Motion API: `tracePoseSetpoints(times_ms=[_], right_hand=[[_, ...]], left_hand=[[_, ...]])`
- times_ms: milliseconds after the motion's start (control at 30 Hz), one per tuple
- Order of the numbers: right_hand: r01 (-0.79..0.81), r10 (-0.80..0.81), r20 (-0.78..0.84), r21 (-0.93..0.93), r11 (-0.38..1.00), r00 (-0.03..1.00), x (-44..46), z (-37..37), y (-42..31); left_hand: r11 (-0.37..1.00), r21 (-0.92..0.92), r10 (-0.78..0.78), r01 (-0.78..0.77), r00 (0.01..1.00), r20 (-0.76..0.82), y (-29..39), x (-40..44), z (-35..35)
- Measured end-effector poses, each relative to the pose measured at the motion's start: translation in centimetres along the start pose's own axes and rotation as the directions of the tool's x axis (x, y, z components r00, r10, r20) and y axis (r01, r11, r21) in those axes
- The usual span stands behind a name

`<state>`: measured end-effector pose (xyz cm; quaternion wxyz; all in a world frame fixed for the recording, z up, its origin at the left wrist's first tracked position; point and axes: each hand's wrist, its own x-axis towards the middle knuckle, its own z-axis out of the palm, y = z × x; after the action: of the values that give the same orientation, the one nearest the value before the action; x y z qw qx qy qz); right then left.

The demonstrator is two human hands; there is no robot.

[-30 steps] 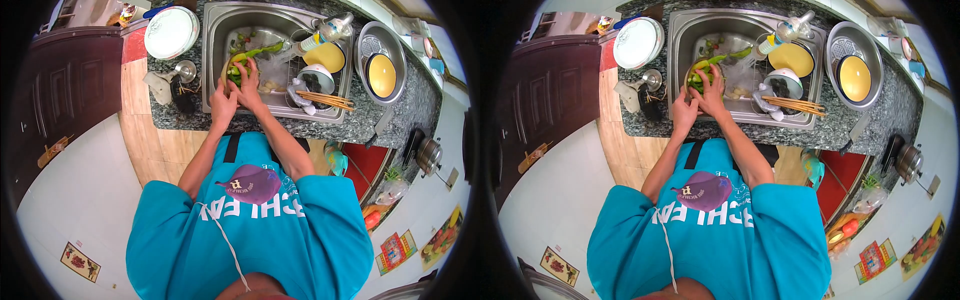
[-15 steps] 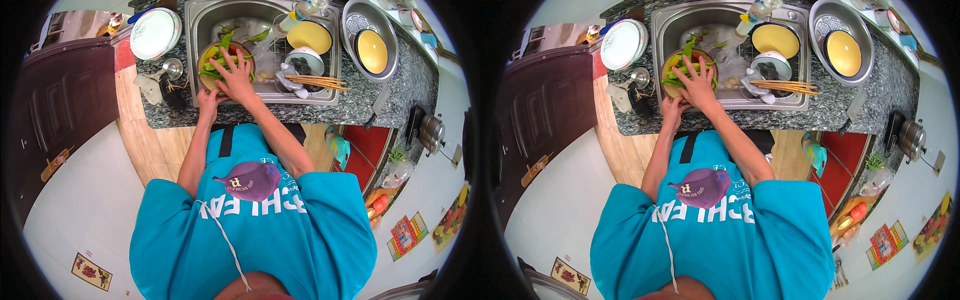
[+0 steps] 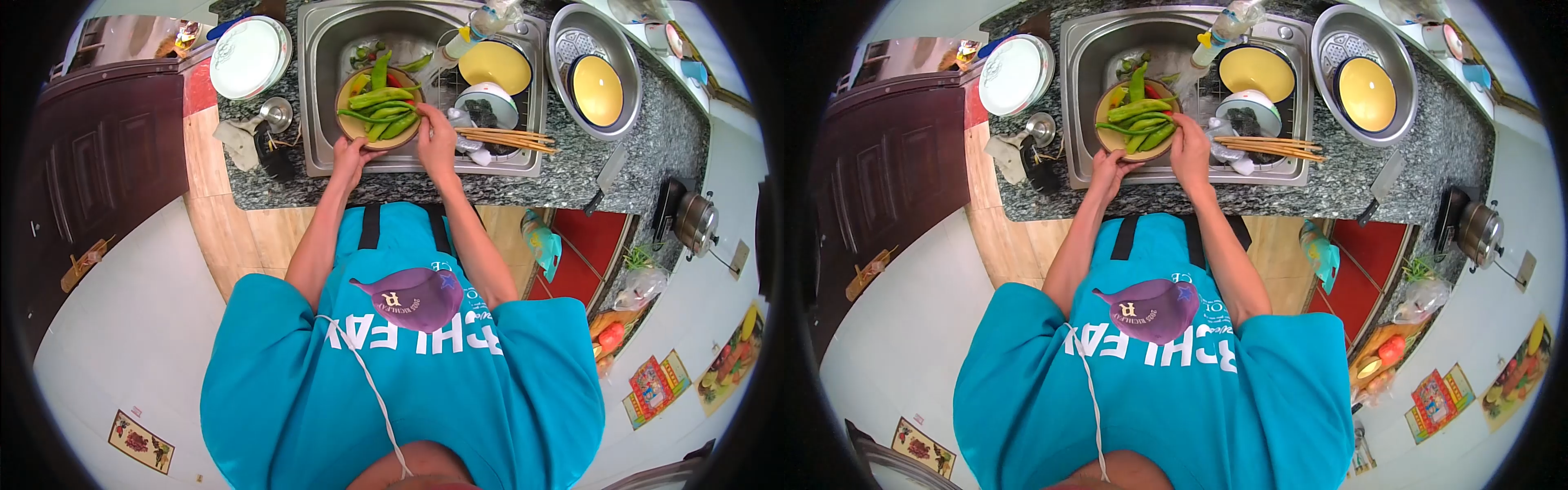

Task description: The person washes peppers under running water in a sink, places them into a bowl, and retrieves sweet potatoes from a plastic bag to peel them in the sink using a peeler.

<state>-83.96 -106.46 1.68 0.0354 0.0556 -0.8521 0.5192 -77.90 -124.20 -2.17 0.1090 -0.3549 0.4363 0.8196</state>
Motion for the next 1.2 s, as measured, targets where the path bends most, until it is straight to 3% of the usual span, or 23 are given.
tracePoseSetpoints(times_ms=[67,333,367,533,600,767,800,933,1000,1067,1100,1200], right_hand=[[-0.065,0.065,0.002,0.036,0.997,0.998,1.0,-0.9,0.4],[-0.021,0.019,-0.047,-0.049,0.999,0.999,3.5,-3.6,2.2],[-0.091,0.091,-0.019,-0.017,0.996,0.996,3.7,-3.9,2.7],[-0.095,0.095,-0.001,-0.019,0.995,0.995,5.1,-5.0,2.7],[-0.194,0.194,0.005,0.022,0.981,0.981,5.9,-5.6,2.1],[-0.267,0.267,0.008,0.047,0.962,0.964,8.8,-5.9,4.2],[-0.263,0.262,0.018,0.05,0.964,0.965,9.8,-6.0,4.7],[-0.002,-0.009,-0.097,-0.119,0.993,0.995,13.7,-6.0,6.2],[-0.105,0.141,0.205,-0.175,0.979,0.969,15.0,-6.2,6.5],[-0.164,0.208,0.229,-0.195,0.967,0.951,15.4,-5.7,6.4],[-0.023,0.098,0.229,-0.311,0.95,0.968,15.5,-6.0,6.1],[0.098,0.006,0.233,-0.433,0.896,0.973,15.3,-5.9,5.6]], left_hand=[[0.998,-0.039,-0.05,0.05,0.999,0.01,0.2,0.2,1.1],[1.0,0.014,-0.028,0.027,0.996,0.082,0.4,1.5,4.2],[1.0,0.013,-0.024,0.023,0.997,0.076,0.5,1.4,4.5],[0.997,0.054,-0.057,0.054,0.997,0.057,1.0,1.4,5.6],[0.994,0.057,-0.099,0.095,0.992,0.073,0.7,1.3,5.3],[0.997,0.035,-0.07,0.069,0.996,0.046,0.1,1.1,5.3],[0.997,0.042,-0.07,0.068,0.997,0.032,0.0,1.2,5.3],[0.997,0.041,-0.063,0.062,0.998,0.028,-0.3,1.2,5.1],[0.998,0.037,-0.059,0.058,0.998,0.015,-0.2,0.9,5.1],[0.998,0.035,-0.048,0.048,0.999,0.005,0.2,1.0,5.2],[0.997,0.038,-0.065,0.065,0.998,-0.002,0.1,0.9,5.2],[0.996,0.047,-0.07,0.07,0.998,0.002,0.2,1.1,5.0]])
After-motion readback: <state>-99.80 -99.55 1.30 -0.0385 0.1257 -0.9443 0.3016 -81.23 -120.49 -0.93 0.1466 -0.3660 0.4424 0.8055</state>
